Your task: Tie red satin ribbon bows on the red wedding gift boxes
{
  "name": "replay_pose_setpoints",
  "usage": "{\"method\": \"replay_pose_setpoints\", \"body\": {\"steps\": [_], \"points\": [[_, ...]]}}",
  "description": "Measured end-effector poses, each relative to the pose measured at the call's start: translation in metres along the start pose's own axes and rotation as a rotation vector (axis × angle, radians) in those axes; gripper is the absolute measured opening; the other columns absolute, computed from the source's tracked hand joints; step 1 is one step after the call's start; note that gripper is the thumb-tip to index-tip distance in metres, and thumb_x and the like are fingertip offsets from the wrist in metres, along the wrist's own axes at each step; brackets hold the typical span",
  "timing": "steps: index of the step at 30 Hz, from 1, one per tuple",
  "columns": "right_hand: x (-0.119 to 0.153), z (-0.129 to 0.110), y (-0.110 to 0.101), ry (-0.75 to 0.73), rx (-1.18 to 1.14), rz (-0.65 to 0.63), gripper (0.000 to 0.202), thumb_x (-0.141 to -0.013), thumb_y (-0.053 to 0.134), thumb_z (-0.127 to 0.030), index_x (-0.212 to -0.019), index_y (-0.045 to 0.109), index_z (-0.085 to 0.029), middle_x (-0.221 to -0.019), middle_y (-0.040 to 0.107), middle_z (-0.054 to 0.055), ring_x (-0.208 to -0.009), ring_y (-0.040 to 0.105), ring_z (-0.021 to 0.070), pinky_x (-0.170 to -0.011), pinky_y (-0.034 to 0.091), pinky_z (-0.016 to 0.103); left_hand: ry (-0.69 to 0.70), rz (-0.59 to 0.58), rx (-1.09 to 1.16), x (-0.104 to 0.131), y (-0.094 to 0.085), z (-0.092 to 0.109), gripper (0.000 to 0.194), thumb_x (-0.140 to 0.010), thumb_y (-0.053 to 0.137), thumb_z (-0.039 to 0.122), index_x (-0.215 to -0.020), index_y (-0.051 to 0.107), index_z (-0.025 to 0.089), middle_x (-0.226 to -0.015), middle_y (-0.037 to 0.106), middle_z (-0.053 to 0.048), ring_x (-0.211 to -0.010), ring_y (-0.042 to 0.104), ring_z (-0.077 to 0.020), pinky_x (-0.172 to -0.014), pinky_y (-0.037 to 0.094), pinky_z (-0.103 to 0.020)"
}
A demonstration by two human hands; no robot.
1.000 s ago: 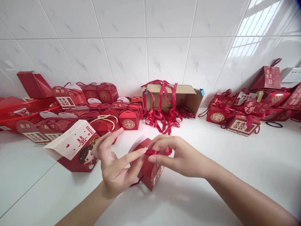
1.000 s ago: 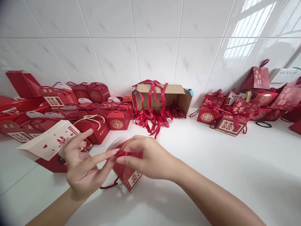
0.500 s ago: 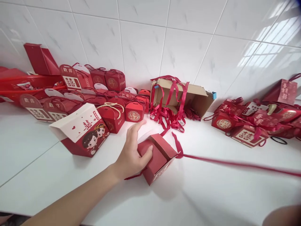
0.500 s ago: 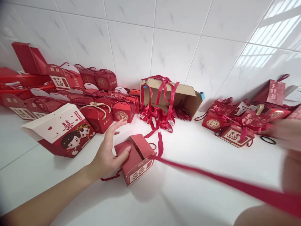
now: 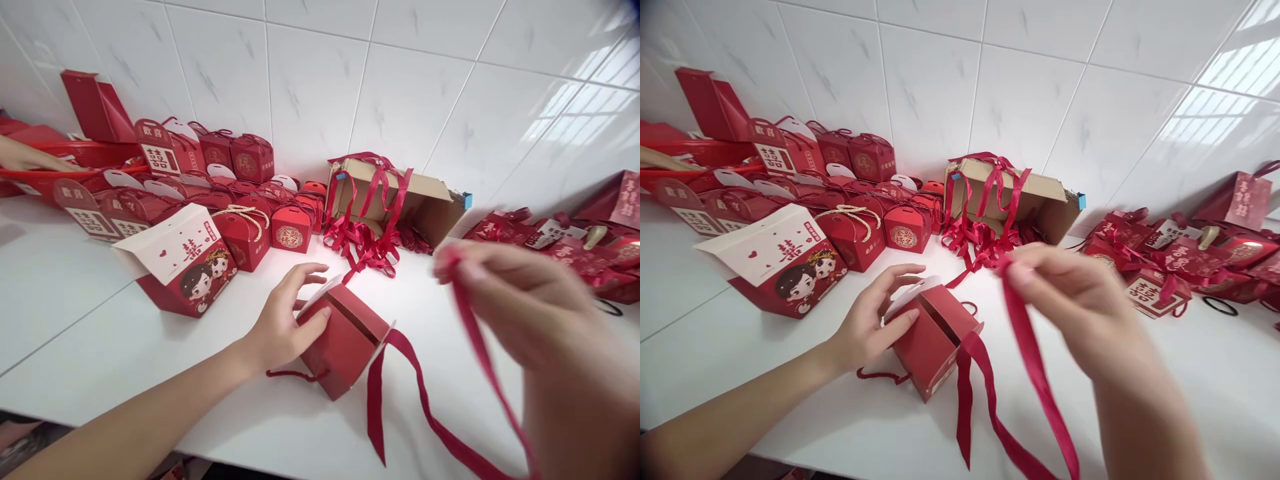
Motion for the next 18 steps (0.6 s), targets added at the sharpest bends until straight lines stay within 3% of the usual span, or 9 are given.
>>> {"method": "replay_pose_setpoints", "body": {"steps": [2,4,6,10,18], "points": [[-0.009,0.001,0.019,0.023,-0.093,-0.163,0.026,-0.088,0.054,-0.041,-0.074,0.061,-0.020,-0.088,0.064,0.004,-0.081,0.059,0.0161,-0.071,0.047,0.026,-0.059,-0.007,0.060,-0.001,-0.002,0.001,0.033,-0.081,0.051,0.023,-0.114,0.050,0.022,-0.118,0.056,-0.010,-0.108,0.058,-0.0247,-0.065,0.056,-0.029],[-0.015,0.004,0.039,0.114,-0.154,-0.320,0.030,-0.088,0.054,-0.042,-0.071,0.060,-0.018,-0.080,0.062,0.003,-0.070,0.056,0.0133,-0.063,0.045,0.024,-0.089,-0.024,0.115,-0.001,-0.003,0.001,0.027,-0.081,0.050,0.024,-0.108,0.052,0.022,-0.114,0.058,-0.009,-0.107,0.058,-0.0247,-0.065,0.056,-0.029],[-0.017,0.007,0.053,0.218,-0.182,-0.392,0.032,-0.088,0.053,-0.045,-0.074,0.060,-0.017,-0.073,0.061,0.002,-0.062,0.053,0.0115,-0.056,0.043,0.023,-0.098,-0.060,0.156,-0.001,-0.002,0.002,0.023,-0.081,0.051,0.024,-0.104,0.052,0.023,-0.114,0.057,-0.008,-0.108,0.057,-0.0250,-0.068,0.055,-0.030],[-0.013,0.008,0.064,0.302,-0.177,-0.433,0.031,-0.087,0.053,-0.043,-0.076,0.063,-0.016,-0.067,0.060,0.001,-0.056,0.051,0.0098,-0.051,0.040,0.021,-0.109,-0.145,0.153,0.003,0.000,0.005,0.022,-0.081,0.054,0.025,-0.102,0.050,0.024,-0.119,0.054,-0.008,-0.110,0.057,-0.0245,-0.069,0.055,-0.030],[-0.015,0.009,0.064,0.311,-0.091,-0.379,0.030,-0.087,0.053,-0.040,-0.074,0.064,-0.016,-0.071,0.062,0.002,-0.057,0.053,0.0102,-0.051,0.040,0.022,-0.072,-0.135,0.017,0.004,0.001,0.015,0.022,-0.076,0.054,0.024,-0.097,0.049,0.022,-0.118,0.051,-0.008,-0.103,0.056,-0.0212,-0.065,0.053,-0.026]]}}
Point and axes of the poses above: each hand's wrist, its own x-axis away from the middle knuckle, its own y-axis out of the palm, z = x × y, the point moved 2 cm from there along -x, towards the middle knuckle
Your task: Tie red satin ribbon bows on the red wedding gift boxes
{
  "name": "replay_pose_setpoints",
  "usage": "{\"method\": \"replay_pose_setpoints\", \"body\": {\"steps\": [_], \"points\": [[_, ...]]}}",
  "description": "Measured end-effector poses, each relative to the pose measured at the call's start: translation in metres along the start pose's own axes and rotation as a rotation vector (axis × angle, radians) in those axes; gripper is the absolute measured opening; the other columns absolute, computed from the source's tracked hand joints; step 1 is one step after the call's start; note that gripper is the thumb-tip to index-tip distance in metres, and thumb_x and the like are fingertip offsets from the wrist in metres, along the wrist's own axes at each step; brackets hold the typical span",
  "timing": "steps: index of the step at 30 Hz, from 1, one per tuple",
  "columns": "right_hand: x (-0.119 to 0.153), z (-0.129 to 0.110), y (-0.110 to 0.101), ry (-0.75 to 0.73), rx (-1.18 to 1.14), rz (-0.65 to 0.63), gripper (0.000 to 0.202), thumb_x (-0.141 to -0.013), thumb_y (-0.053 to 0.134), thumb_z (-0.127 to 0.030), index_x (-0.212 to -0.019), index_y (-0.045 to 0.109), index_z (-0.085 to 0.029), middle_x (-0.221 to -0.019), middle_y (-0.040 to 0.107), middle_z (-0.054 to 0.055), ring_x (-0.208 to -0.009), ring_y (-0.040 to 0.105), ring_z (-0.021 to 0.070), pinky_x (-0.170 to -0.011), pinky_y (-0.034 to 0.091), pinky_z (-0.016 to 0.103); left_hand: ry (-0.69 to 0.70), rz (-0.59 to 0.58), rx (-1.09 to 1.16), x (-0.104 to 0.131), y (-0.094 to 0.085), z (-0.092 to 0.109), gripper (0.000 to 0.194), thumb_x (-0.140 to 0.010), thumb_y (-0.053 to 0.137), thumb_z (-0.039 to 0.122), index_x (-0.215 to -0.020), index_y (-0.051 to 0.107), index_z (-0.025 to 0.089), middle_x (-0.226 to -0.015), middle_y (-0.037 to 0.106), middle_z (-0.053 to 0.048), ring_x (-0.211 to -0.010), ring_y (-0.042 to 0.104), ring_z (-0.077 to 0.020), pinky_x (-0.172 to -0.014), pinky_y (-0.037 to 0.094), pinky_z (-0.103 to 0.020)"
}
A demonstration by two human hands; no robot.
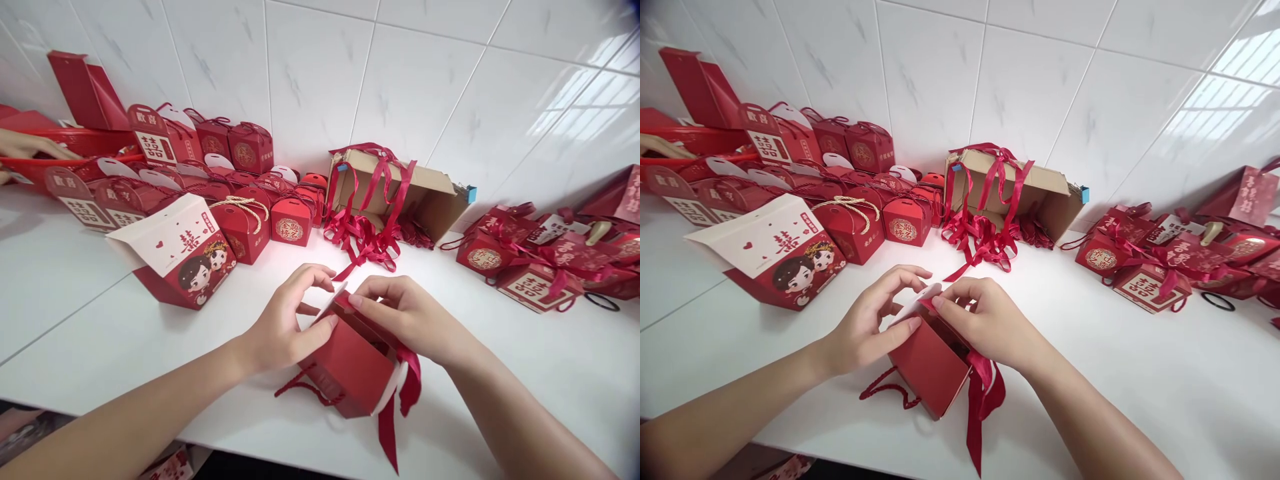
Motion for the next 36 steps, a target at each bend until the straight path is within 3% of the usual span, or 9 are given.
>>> {"method": "replay_pose_setpoints", "body": {"steps": [7,10,14,23,36], "points": [[0.002,-0.002,0.002,-0.020,-0.007,0.002,0.025,-0.085,0.055,-0.037,-0.076,0.067,-0.017,-0.079,0.065,0.002,-0.063,0.055,0.0110,-0.055,0.043,0.022,0.011,-0.044,0.035,0.004,0.001,0.007,0.023,-0.077,0.055,0.030,-0.095,0.045,0.022,-0.107,0.049,-0.006,-0.097,0.051,-0.0199,-0.071,0.049,-0.028],[0.001,-0.001,0.001,-0.001,-0.013,-0.015,0.025,-0.085,0.054,-0.036,-0.076,0.067,-0.017,-0.073,0.064,0.001,-0.059,0.054,0.0107,-0.052,0.042,0.023,0.038,-0.030,0.144,0.002,0.000,0.003,0.026,-0.085,0.042,0.045,-0.091,0.046,0.020,-0.094,0.048,-0.005,-0.088,0.049,-0.0197,-0.072,0.046,-0.030],[0.000,0.001,0.001,0.004,-0.005,-0.016,0.025,-0.086,0.054,-0.035,-0.076,0.067,-0.017,-0.069,0.063,0.001,-0.059,0.055,0.0111,-0.051,0.041,0.022,0.003,-0.014,0.227,-0.001,0.000,-0.003,0.035,-0.090,0.030,0.049,-0.085,0.047,0.019,-0.086,0.046,-0.004,-0.081,0.046,-0.0181,-0.071,0.043,-0.029],[0.000,0.000,0.004,-0.080,-0.045,-0.022,0.023,-0.087,0.051,-0.030,-0.076,0.066,-0.017,-0.068,0.064,0.000,-0.059,0.055,0.0098,-0.055,0.043,0.021,-0.160,-0.046,0.378,-0.002,-0.002,-0.004,0.031,-0.091,0.029,0.032,-0.072,0.048,0.019,-0.087,0.046,-0.004,-0.081,0.047,-0.0169,-0.064,0.043,-0.024],[0.002,-0.001,0.005,-0.077,-0.072,-0.001,0.022,-0.087,0.052,-0.030,-0.077,0.066,-0.017,-0.070,0.065,0.000,-0.060,0.055,0.0092,-0.055,0.044,0.019,-0.168,-0.038,0.357,-0.002,-0.001,-0.005,0.027,-0.090,0.033,0.029,-0.071,0.050,0.018,-0.085,0.047,-0.003,-0.079,0.047,-0.0153,-0.061,0.042,-0.022]]}}
Point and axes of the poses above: each hand's wrist, its own x-axis away from the middle knuckle, its own y-axis out of the palm, z = x × y, the point moved 2 cm from there along -x, towards the middle knuckle
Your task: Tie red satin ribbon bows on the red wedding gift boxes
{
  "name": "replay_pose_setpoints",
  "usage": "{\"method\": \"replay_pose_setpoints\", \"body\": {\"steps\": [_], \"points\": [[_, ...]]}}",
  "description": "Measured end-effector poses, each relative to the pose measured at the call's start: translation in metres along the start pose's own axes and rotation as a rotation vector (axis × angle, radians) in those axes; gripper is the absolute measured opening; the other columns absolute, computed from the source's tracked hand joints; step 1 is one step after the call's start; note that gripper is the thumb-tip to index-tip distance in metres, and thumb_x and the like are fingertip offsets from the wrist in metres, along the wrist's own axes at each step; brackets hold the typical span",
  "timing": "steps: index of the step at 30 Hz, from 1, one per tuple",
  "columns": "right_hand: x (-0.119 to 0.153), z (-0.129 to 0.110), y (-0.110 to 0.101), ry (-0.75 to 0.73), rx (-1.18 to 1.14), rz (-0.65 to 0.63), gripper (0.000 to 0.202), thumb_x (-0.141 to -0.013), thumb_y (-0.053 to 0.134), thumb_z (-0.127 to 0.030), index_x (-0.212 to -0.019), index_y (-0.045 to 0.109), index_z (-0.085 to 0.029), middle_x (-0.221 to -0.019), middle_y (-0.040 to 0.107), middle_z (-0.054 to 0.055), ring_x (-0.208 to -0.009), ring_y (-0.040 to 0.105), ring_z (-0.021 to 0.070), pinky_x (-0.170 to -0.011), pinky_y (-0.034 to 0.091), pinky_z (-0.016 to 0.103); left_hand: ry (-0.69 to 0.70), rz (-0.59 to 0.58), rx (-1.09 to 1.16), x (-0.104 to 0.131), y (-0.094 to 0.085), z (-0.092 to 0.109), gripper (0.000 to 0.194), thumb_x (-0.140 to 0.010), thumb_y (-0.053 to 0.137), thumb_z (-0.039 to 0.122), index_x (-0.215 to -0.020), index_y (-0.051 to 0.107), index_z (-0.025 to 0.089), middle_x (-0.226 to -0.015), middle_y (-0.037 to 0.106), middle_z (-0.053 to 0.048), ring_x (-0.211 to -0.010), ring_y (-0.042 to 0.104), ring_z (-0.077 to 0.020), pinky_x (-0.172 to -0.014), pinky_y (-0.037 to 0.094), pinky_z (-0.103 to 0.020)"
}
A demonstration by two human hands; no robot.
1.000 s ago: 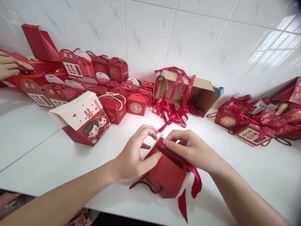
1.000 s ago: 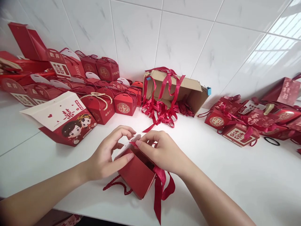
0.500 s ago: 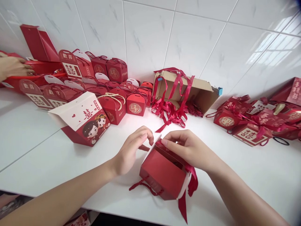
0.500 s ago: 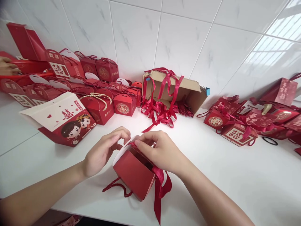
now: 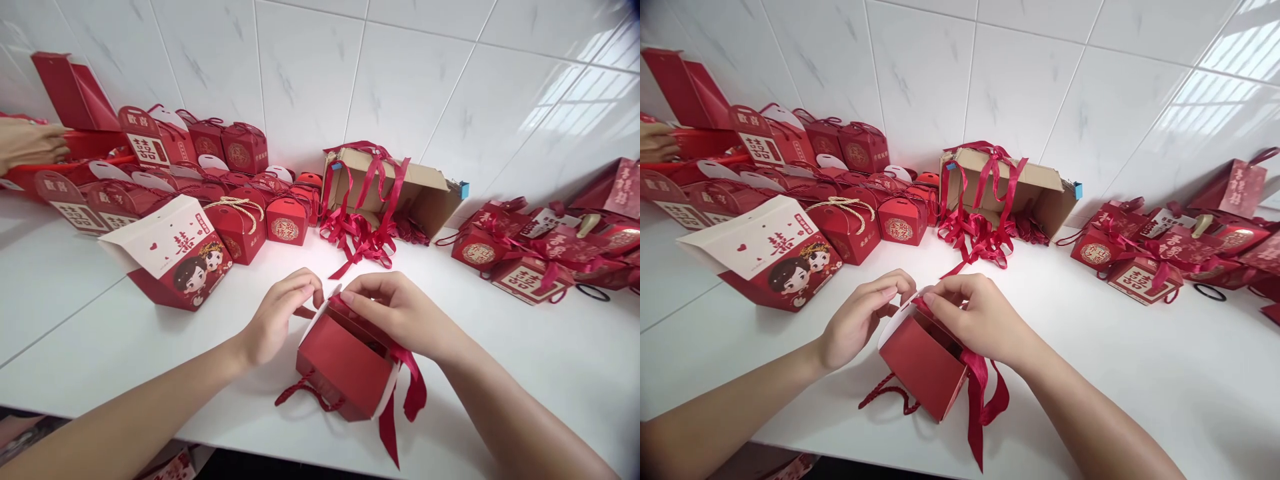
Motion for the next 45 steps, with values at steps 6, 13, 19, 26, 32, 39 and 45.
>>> {"method": "replay_pose_setpoints", "body": {"steps": [6,13,19,26,32,39,45], "points": [[-0.001,0.001,0.002,-0.019,0.008,-0.014,0.022,-0.088,0.050,-0.028,-0.078,0.067,-0.017,-0.071,0.066,0.000,-0.060,0.055,0.0091,-0.054,0.043,0.019,0.020,-0.012,-0.008,-0.002,0.002,0.001,0.024,-0.089,0.036,0.028,-0.071,0.048,0.018,-0.082,0.046,-0.002,-0.077,0.045,-0.0148,-0.065,0.041,-0.023],[-0.002,0.001,0.005,-0.020,0.029,-0.016,0.021,-0.086,0.051,-0.027,-0.077,0.067,-0.017,-0.073,0.066,0.000,-0.061,0.054,0.0093,-0.054,0.042,0.019,0.062,-0.080,0.019,-0.004,0.002,0.002,0.025,-0.091,0.036,0.027,-0.068,0.044,0.018,-0.074,0.043,0.000,-0.072,0.042,-0.0134,-0.069,0.037,-0.025],[-0.005,0.002,0.005,-0.041,0.105,0.017,0.025,-0.087,0.050,-0.033,-0.079,0.068,-0.017,-0.072,0.066,0.001,-0.058,0.053,0.0102,-0.052,0.041,0.022,0.058,-0.074,-0.137,-0.007,0.002,0.005,0.020,-0.084,0.042,0.030,-0.067,0.045,0.018,-0.072,0.044,0.000,-0.068,0.043,-0.0140,-0.064,0.037,-0.026],[0.027,-0.023,-0.037,-0.186,0.419,0.516,0.026,-0.087,0.053,-0.039,-0.089,0.068,-0.019,-0.088,0.070,0.005,-0.074,0.060,0.0171,-0.062,0.045,0.027,-0.267,-0.127,-0.934,-0.017,-0.037,0.002,0.019,-0.065,0.057,0.029,-0.052,0.047,0.019,-0.056,0.050,-0.002,-0.056,0.048,-0.0187,-0.057,0.034,-0.030],[0.090,0.003,-0.046,-0.037,0.379,0.703,0.031,-0.085,0.054,-0.047,-0.096,0.068,-0.021,-0.095,0.069,0.008,-0.088,0.063,0.0238,-0.073,0.049,0.035,-0.378,0.028,-1.331,-0.014,-0.069,-0.007,0.019,-0.056,0.063,0.024,-0.052,0.045,0.019,-0.064,0.055,-0.013,-0.078,0.056,-0.0391,-0.068,0.037,-0.043],[0.088,0.038,-0.001,-0.005,0.093,0.371,0.032,-0.083,0.058,-0.047,-0.099,0.063,-0.020,-0.102,0.067,0.008,-0.096,0.062,0.0219,-0.087,0.047,0.037,-0.119,-0.034,-0.510,-0.016,-0.023,0.016,0.038,-0.083,0.044,0.056,-0.088,0.059,0.021,-0.100,0.064,-0.006,-0.095,0.057,-0.0241,-0.084,0.042,-0.032],[0.071,0.054,0.006,-0.038,-0.287,0.213,0.035,-0.076,0.068,-0.048,-0.081,0.057,-0.016,-0.083,0.064,0.003,-0.079,0.059,0.0153,-0.075,0.047,0.030,-0.298,-0.177,-0.118,0.000,0.000,0.012,0.043,-0.082,0.049,0.054,-0.106,0.063,0.021,-0.115,0.064,-0.006,-0.111,0.053,-0.0260,-0.091,0.042,-0.034]]}}
Point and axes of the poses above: each hand's wrist, its own x-axis away from the middle knuckle, its own y-axis out of the palm, z = x × y, the point moved 2 cm from there along -x, towards the middle knuckle
